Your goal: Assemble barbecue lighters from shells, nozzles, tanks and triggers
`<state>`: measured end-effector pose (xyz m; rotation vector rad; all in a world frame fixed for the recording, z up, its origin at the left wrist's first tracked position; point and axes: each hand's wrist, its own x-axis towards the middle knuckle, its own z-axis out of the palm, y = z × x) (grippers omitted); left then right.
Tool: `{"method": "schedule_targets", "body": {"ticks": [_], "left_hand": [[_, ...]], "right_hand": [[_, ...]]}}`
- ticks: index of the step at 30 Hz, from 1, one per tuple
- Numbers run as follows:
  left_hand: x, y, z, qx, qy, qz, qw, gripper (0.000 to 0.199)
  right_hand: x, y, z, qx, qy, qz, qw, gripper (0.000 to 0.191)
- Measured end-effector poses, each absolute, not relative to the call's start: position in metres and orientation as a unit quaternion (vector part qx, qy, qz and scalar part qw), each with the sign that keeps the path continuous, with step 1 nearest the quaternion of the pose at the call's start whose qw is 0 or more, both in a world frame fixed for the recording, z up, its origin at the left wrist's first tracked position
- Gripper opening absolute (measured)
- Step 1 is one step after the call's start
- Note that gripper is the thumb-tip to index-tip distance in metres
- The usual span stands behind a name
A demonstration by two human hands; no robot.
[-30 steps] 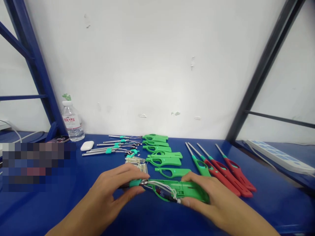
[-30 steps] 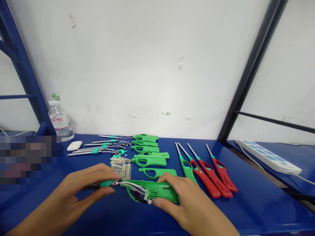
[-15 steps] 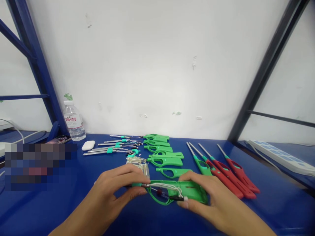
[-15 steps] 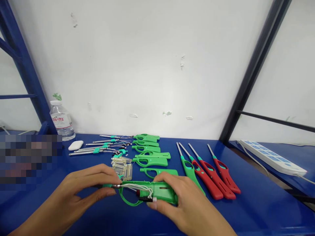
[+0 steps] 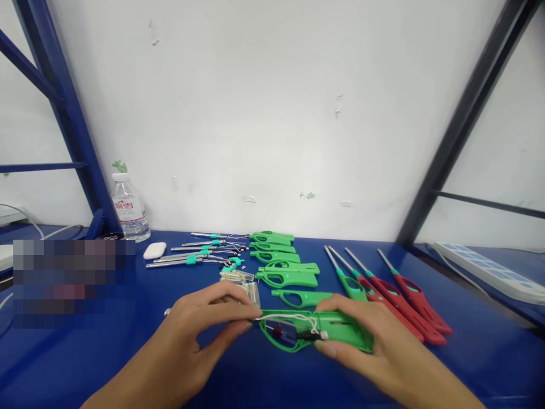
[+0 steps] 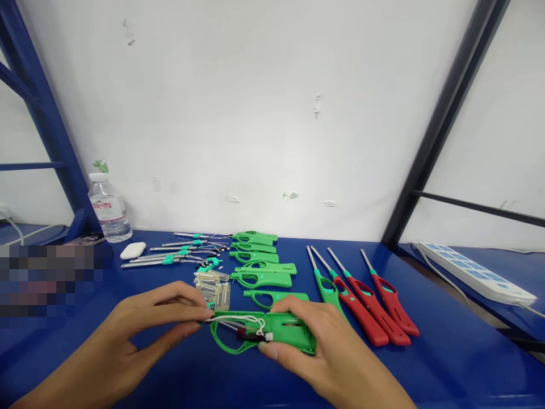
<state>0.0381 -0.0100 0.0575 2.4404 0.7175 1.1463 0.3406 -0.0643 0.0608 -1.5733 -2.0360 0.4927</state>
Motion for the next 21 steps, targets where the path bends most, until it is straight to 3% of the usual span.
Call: {"method": "schedule_targets", "body": {"ticks": [5, 10, 21], "left_hand": [[0.034, -0.007, 0.05, 0.84, 0.289, 0.431, 0.159, 0.053], [0.035, -0.005, 0.054, 0.854, 0.27, 0.409, 0.173, 0.034], [0.031, -0.01, 0.051, 0.845, 0.317, 0.366, 0.228, 0.023]], "right_hand": [[0.345, -0.063, 0.056, -0.59, -0.745, 0.179, 0.254, 0.036], [0.343, -0.062, 0.062, -0.563, -0.759, 0.205, 0.253, 0.028], [0.34, -0.06, 0.068, -0.526, -0.781, 0.216, 0.258, 0.026]]}}
